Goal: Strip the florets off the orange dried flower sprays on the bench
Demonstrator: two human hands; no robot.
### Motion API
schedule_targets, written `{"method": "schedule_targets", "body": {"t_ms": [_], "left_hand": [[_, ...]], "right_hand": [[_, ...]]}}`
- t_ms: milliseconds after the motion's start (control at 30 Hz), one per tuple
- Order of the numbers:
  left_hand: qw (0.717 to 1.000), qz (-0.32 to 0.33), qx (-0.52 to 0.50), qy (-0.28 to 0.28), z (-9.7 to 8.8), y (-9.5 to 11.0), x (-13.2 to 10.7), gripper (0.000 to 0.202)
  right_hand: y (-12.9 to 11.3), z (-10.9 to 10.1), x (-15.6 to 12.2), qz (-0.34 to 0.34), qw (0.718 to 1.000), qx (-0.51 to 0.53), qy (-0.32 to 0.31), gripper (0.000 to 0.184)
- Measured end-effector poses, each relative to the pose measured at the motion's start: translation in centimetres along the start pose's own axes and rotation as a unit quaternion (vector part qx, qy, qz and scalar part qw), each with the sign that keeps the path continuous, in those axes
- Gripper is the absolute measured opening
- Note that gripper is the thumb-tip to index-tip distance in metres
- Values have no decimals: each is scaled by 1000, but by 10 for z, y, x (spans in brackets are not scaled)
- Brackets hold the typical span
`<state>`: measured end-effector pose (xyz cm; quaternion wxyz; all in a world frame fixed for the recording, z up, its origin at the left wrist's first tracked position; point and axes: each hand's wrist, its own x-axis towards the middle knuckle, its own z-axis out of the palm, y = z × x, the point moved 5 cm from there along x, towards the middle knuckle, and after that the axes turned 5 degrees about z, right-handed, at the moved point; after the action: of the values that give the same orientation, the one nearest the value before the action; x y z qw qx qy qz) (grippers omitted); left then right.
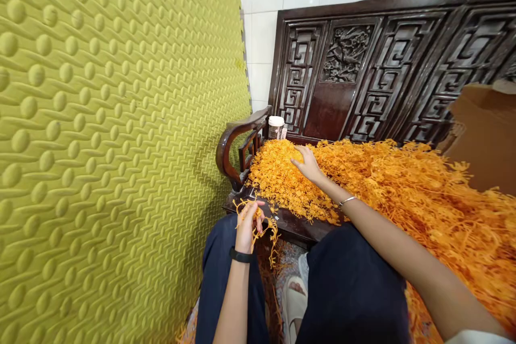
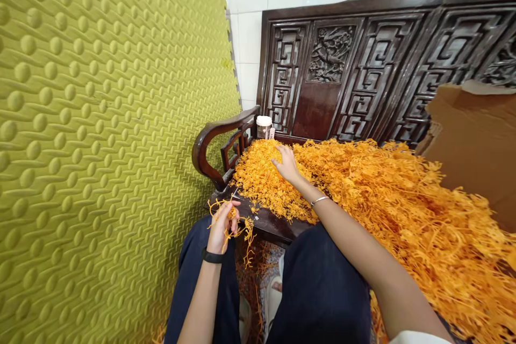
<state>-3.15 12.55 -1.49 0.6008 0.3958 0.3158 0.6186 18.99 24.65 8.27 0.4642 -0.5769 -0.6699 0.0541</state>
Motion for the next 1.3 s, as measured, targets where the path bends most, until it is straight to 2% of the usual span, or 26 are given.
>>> {"method": "schedule_targets", "body": {"t_ms": [100, 200, 300, 367, 400, 467, 600, 700, 900, 1033, 1200, 1300], "left_hand": [[999, -10, 27, -16, 2, -1, -2, 35], [997, -37, 62, -41, 6, -8, -4, 39], [992, -64, 85, -74, 11, -16, -7, 47], [992, -67, 68, -83, 12, -17, -8, 47], [994, -63, 44, -77, 12, -16, -8, 46], [997, -51, -29, -54, 10, -11, -7, 44], [989, -10, -142, -28, 4, 5, -4, 49], [986, 15, -164, -11, 2, 12, -3, 50], [987, 0, -159, -14, 5, 8, -4, 46], [989, 1, -149, -10, 3, 6, -5, 44], [997, 27, -75, 16, 1, 4, -5, 44], [997, 21, -59, 35, -1, 1, -4, 46]], "right_hand": [[-19, 2, -10, -4, 996, 25, -81, 28], [-59, 8, -31, -22, 971, 97, -217, 23], [-100, 20, -60, -27, 917, 157, -365, 29], [-118, 32, -81, -24, 870, 175, -460, 33], [-122, 38, -89, -26, 856, 171, -487, 35], [-125, 45, -96, -40, 859, 145, -489, 41], [-117, 47, -88, -85, 910, 95, -396, 43], [-111, 43, -81, -106, 927, 81, -350, 35], [-112, 43, -80, -150, 920, 73, -355, 22], [-113, 43, -79, -121, 912, 110, -376, 23], [-106, 47, -80, -37, 903, 165, -396, 34], [-105, 48, -81, -37, 902, 175, -394, 37]]}}
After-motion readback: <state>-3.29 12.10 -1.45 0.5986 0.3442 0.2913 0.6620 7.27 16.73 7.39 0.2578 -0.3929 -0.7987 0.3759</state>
